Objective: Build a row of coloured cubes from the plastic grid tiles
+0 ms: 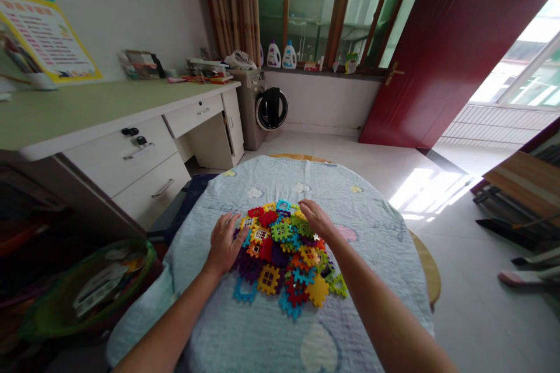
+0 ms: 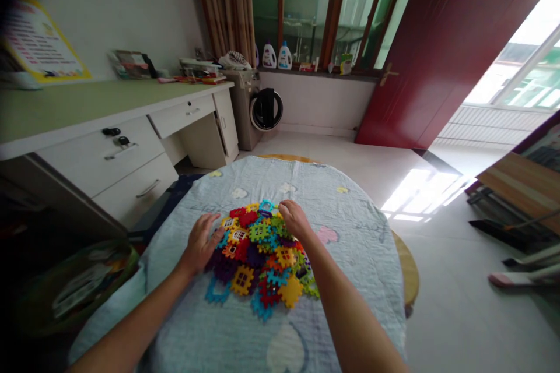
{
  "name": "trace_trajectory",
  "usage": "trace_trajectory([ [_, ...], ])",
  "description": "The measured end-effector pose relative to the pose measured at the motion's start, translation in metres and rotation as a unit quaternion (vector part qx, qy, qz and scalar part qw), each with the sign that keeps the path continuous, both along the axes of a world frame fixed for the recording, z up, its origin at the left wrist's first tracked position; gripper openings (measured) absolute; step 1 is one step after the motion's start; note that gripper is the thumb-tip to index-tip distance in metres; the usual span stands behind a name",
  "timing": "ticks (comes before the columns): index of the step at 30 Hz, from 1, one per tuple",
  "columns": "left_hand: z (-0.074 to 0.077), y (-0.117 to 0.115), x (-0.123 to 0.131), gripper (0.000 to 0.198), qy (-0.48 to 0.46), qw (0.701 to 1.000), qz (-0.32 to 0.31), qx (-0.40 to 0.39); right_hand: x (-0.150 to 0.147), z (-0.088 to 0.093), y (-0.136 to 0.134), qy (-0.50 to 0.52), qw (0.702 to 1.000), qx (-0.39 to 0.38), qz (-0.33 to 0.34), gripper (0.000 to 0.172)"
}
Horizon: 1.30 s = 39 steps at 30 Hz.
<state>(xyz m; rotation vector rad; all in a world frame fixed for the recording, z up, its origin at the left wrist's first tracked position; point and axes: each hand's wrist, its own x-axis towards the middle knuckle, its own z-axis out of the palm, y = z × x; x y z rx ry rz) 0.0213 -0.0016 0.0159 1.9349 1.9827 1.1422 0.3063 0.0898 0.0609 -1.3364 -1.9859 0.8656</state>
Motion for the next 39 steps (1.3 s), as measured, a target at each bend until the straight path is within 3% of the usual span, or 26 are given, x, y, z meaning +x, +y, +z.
trace_trajectory([
  [4, 0.001, 0.04, -0.004, 0.058, -0.076, 0.992, -0.039, -0.091, -0.036, 0.0, 0.037, -0.013, 0.999, -0.027, 0.037, 0.034],
  [8, 0.011, 0.061, 0.008, 0.061, -0.157, 0.971, -0.096, -0.15, -0.055, -0.008, 0.049, -0.017, 0.995, -0.06, 0.082, 0.027],
  [12, 0.026, 0.057, 0.019, 0.058, -0.26, 0.927, -0.18, -0.204, -0.055, -0.007, 0.043, 0.005, 0.99, -0.076, 0.121, 0.027],
  [15, 0.036, 0.041, 0.025, 0.056, -0.295, 0.912, -0.188, -0.212, -0.041, 0.006, 0.028, 0.043, 0.987, -0.077, 0.136, 0.033],
  [19, 0.039, 0.015, 0.021, 0.05, -0.211, 0.953, -0.152, -0.157, -0.008, 0.025, -0.002, 0.105, 0.981, -0.073, 0.142, 0.035],
  [21, 0.033, 0.002, 0.015, 0.048, -0.13, 0.979, -0.119, -0.106, 0.014, 0.024, -0.018, 0.12, 0.986, -0.059, 0.103, 0.032],
  [27, 0.005, -0.027, 0.0, 0.055, 0.031, 0.994, -0.062, -0.081, 0.067, -0.013, -0.054, 0.083, 0.991, -0.019, -0.104, 0.029],
  [30, -0.001, -0.025, 0.005, 0.055, 0.037, 0.994, -0.066, -0.078, 0.069, -0.026, -0.066, 0.056, 0.99, -0.018, -0.125, 0.037],
  [34, 0.001, -0.013, 0.018, 0.053, 0.001, 0.994, -0.089, -0.062, 0.052, -0.028, -0.073, 0.022, 0.996, 0.01, -0.082, 0.049],
  [39, 0.003, -0.012, 0.024, 0.049, -0.051, 0.995, -0.077, -0.025, 0.037, -0.026, -0.073, 0.006, 0.997, 0.045, -0.062, 0.031],
])
